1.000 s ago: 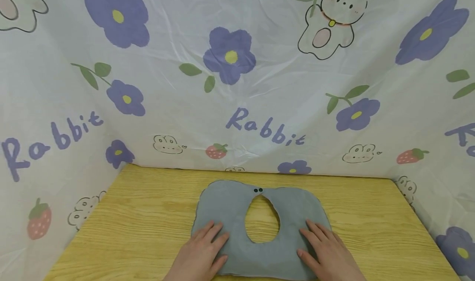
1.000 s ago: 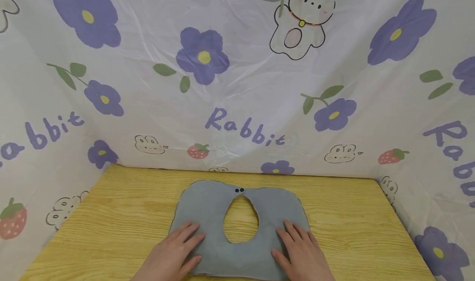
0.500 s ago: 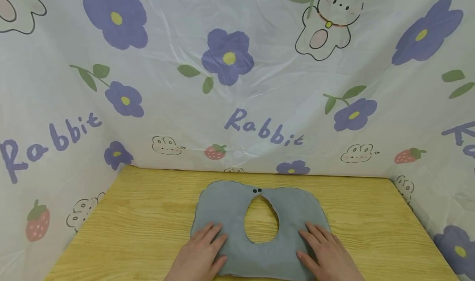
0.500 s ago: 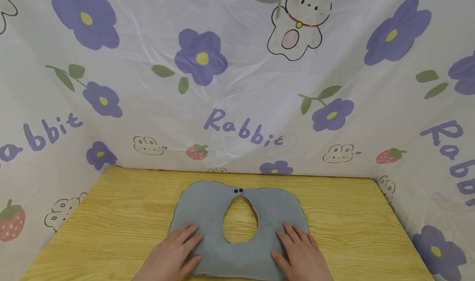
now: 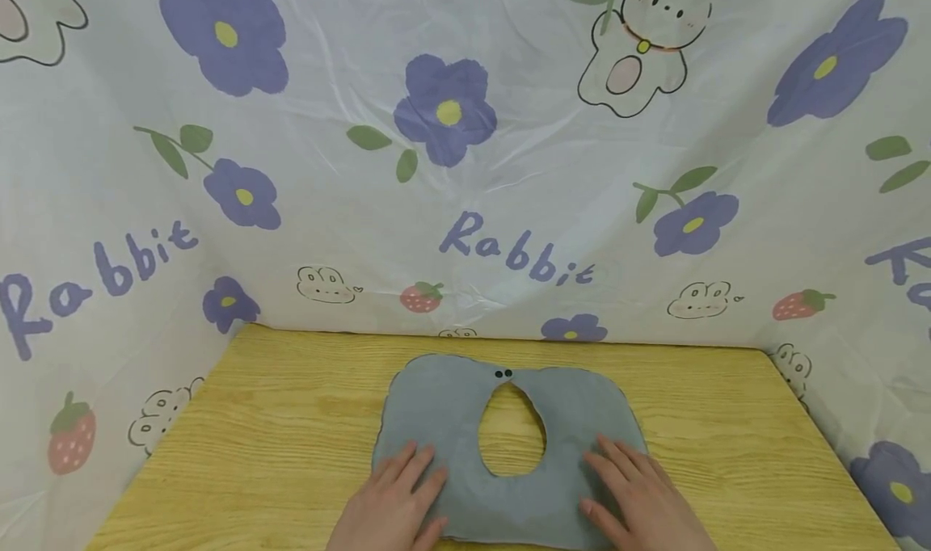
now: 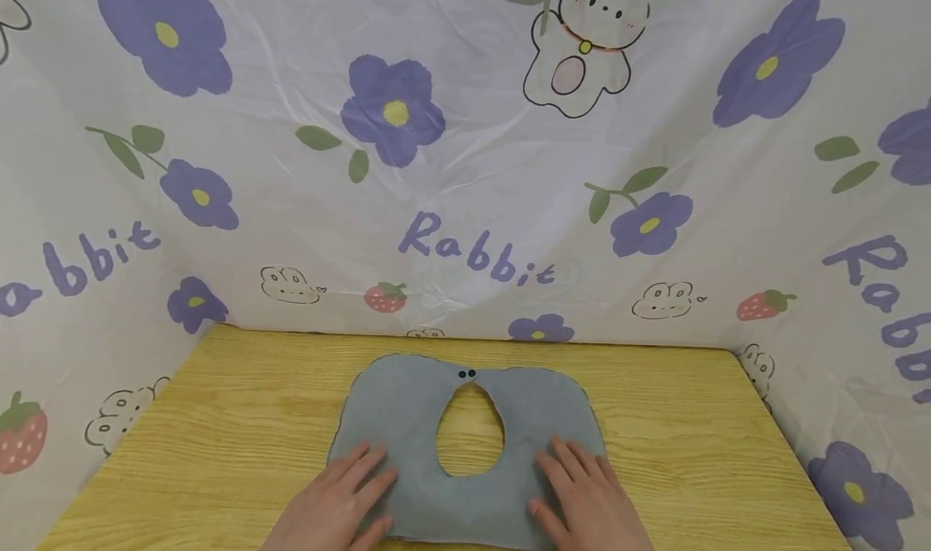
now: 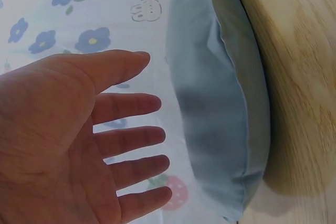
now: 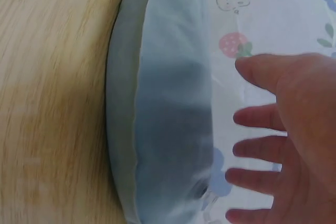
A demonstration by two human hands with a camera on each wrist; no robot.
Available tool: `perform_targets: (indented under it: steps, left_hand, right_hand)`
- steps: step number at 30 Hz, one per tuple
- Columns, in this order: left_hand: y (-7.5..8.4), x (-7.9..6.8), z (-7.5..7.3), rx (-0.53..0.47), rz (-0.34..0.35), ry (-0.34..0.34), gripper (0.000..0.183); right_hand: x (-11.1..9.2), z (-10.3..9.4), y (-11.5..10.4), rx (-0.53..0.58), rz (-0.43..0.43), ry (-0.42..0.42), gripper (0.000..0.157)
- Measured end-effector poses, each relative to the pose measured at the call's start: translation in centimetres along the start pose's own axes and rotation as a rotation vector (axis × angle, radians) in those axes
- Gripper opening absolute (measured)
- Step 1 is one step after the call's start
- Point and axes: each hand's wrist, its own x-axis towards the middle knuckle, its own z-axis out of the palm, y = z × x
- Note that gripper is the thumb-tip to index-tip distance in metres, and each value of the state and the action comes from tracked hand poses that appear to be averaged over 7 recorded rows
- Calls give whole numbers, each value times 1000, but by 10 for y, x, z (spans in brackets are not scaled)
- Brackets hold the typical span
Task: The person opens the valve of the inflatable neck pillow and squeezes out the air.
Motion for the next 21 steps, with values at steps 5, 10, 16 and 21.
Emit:
perform_targets:
  steps: [5,10,16,21]
  left_hand:
    - [4,-2,2,46,52,7,49]
    - [7,-4,10,45,89,26,51]
    - [6,-7,16,44,98,70,47]
    - [4,-7,18,43,85,68,46]
  right_hand:
    - [-3,1,-4,7,-111,24,52]
    - [-4,4,-7,67,-83,-58,57]
    - [-4,9,-4,8,-106,-79,57]
    - [-6,14,0,-34,-121,-93,58]
